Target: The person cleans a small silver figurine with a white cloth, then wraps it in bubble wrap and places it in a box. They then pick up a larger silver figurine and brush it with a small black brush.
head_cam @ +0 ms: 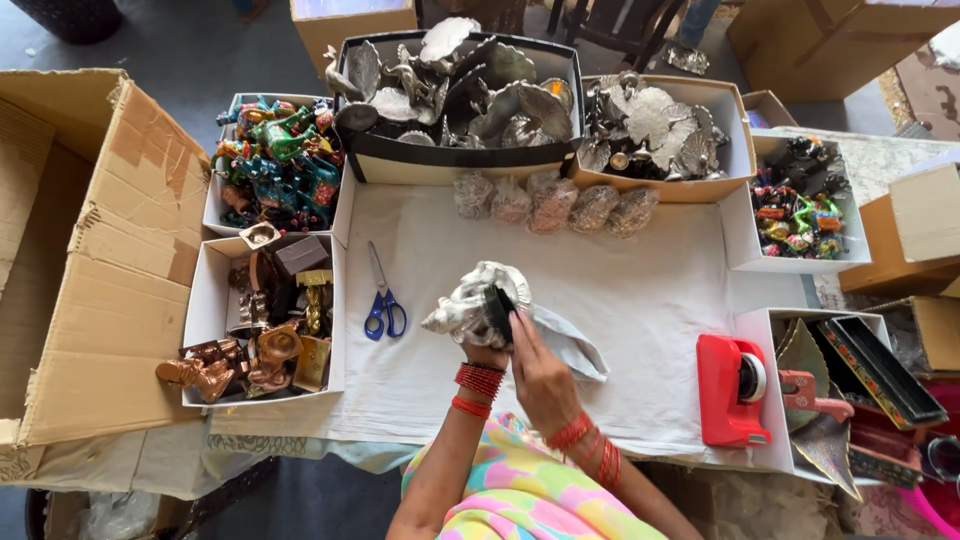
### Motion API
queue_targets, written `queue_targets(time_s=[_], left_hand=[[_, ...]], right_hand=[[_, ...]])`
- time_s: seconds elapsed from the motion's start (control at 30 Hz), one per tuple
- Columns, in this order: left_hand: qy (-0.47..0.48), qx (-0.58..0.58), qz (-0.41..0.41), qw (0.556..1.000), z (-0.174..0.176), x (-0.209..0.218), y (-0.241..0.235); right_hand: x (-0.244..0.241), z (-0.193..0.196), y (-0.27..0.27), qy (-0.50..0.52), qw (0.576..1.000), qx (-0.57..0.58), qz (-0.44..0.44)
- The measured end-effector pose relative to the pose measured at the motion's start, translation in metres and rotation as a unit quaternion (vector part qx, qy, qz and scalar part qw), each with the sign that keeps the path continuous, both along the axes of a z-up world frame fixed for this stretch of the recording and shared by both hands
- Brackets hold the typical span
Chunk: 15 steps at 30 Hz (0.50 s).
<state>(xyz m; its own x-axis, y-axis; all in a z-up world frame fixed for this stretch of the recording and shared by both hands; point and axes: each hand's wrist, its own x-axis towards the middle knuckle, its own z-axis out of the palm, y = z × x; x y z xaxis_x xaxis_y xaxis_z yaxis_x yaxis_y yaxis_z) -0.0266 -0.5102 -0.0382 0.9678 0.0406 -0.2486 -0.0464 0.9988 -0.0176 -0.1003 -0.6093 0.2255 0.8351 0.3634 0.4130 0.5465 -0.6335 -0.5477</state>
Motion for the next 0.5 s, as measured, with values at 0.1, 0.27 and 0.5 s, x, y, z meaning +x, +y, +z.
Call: queue_targets(time_s=[0.1, 0.27, 0.5], left_hand=[[0.006, 0.058, 0.010, 0.998, 0.005, -0.006, -0.015], [-0.002, 0.017, -0.008, 1.000, 0.041, -0.003, 0.004], [0.001, 0.040, -0.035, 0.999, 0.050, 0.001, -0.007]], right_hand=[[0.029, 0.005, 0.008, 0.006, 0.999, -0.032, -0.033], [0.010, 0.000, -0.001, -0.041, 0.999, -0.022, -0.011], [0.025, -0.003, -0.007, -0.029, 0.999, -0.014, -0.018]])
